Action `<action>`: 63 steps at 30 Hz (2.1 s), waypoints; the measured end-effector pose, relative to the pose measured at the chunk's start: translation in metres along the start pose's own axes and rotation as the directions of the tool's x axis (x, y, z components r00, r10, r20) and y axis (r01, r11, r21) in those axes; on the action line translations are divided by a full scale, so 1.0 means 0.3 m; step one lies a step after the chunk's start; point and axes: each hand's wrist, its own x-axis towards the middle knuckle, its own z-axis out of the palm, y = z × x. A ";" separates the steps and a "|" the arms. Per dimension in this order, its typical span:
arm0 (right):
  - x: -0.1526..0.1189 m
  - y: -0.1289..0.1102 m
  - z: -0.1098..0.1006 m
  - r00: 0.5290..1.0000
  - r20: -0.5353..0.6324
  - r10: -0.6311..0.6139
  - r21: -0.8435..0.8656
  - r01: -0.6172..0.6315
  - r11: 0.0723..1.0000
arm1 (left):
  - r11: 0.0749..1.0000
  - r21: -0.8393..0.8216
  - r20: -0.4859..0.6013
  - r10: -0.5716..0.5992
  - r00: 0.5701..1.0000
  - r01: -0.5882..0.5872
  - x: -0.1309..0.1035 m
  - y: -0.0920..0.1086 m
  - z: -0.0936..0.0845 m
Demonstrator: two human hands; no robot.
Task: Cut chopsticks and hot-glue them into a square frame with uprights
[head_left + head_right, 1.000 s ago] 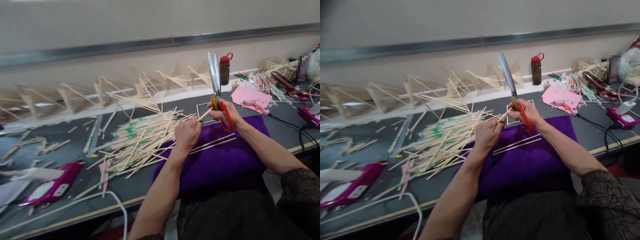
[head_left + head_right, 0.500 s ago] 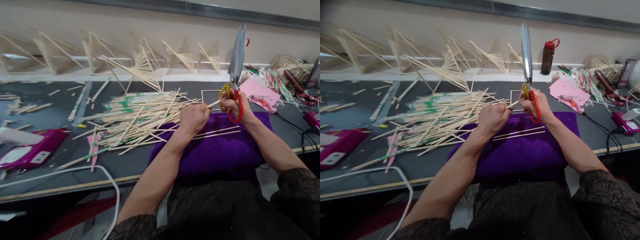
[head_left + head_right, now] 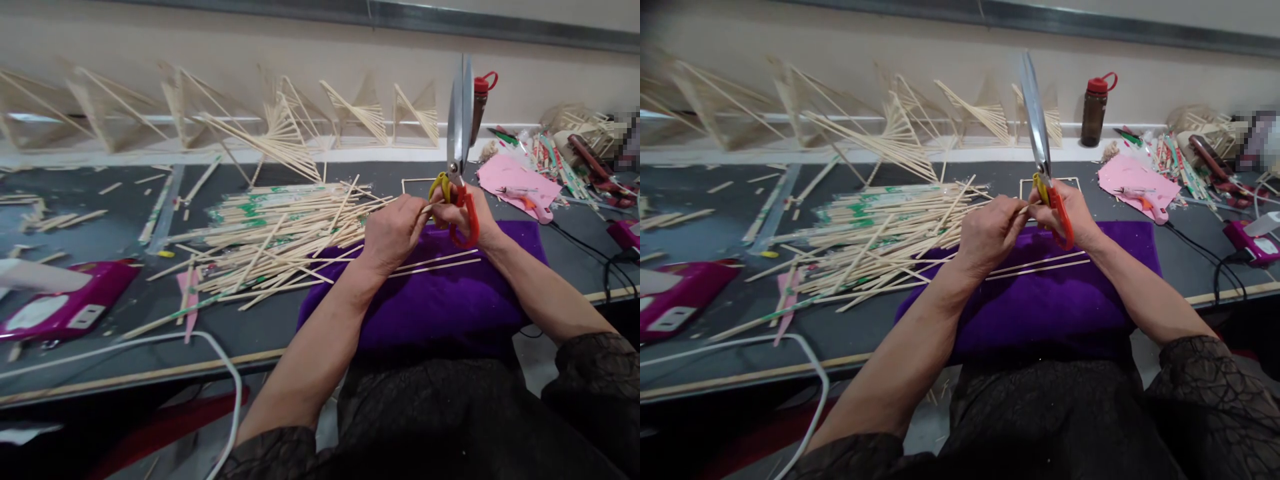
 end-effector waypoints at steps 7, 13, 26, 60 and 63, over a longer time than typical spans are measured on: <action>0.014 0.023 -0.027 0.989 0.105 -0.099 0.046 0.095 0.994 | 0.981 0.194 0.255 -0.030 0.966 -0.021 0.003 0.025 -0.042; 0.014 0.025 -0.038 0.980 0.170 -0.102 0.021 0.099 0.995 | 0.944 0.329 0.377 -0.155 0.913 0.025 0.018 0.058 -0.057; 0.022 0.032 -0.057 0.992 0.120 -0.023 -0.195 0.047 0.980 | 0.986 0.052 -0.077 -0.151 0.985 0.156 0.001 -0.017 -0.058; 0.004 -0.007 0.004 0.975 0.123 0.187 -0.625 -0.070 0.777 | 0.892 0.362 -0.179 -0.220 0.959 0.272 0.008 -0.087 -0.032; 0.003 -0.010 0.002 0.972 0.130 0.194 -0.632 -0.069 0.772 | 0.884 0.377 -0.121 -0.248 0.961 0.276 0.010 -0.075 -0.028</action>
